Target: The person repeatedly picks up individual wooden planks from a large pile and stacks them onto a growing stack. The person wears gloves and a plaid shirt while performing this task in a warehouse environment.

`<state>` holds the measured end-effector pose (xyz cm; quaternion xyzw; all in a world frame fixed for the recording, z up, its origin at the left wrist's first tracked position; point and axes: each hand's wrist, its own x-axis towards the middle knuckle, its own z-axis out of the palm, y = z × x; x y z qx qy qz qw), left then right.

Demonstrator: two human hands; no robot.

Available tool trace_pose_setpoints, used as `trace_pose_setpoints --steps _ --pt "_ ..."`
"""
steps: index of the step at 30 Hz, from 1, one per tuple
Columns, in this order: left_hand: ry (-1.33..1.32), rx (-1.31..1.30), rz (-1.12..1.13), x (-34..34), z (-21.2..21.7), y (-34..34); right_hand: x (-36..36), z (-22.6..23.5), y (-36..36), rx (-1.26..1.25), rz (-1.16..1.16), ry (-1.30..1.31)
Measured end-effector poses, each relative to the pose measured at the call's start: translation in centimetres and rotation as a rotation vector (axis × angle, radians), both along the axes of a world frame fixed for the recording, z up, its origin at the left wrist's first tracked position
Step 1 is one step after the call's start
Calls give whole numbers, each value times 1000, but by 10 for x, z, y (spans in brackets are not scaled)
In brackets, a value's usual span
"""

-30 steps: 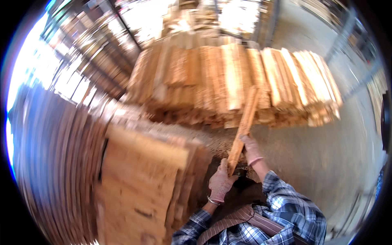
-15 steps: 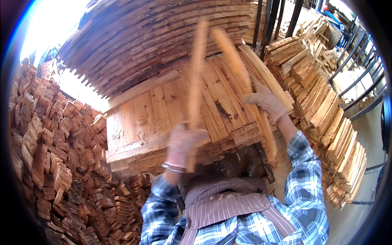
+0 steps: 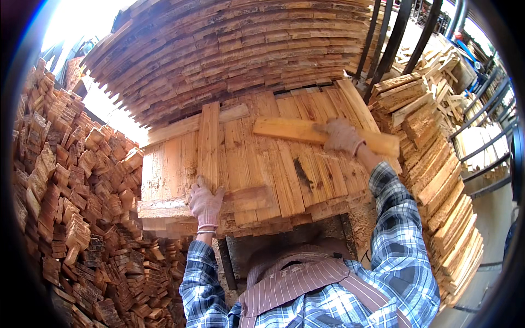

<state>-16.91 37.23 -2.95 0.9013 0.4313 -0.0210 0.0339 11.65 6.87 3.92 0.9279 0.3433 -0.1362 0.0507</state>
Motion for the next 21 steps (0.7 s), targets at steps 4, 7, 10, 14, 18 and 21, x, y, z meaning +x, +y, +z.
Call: trace_pose_setpoints --steps 4,7,10,14,18,21 --pt "-10 69 2 -1 -7 2 81 -6 21 -38 82 -35" --pt "7 12 17 2 2 -2 130 -17 43 41 151 -26" --pt "3 18 -9 11 3 -3 163 -35 50 156 251 -77" --pt "-121 281 -158 -26 -40 13 153 -62 35 55 430 -839" --pt "-45 92 -28 5 -7 -4 175 -58 49 253 277 -237" --pt "-36 98 -9 13 0 -11 137 -44 61 74 133 -337"
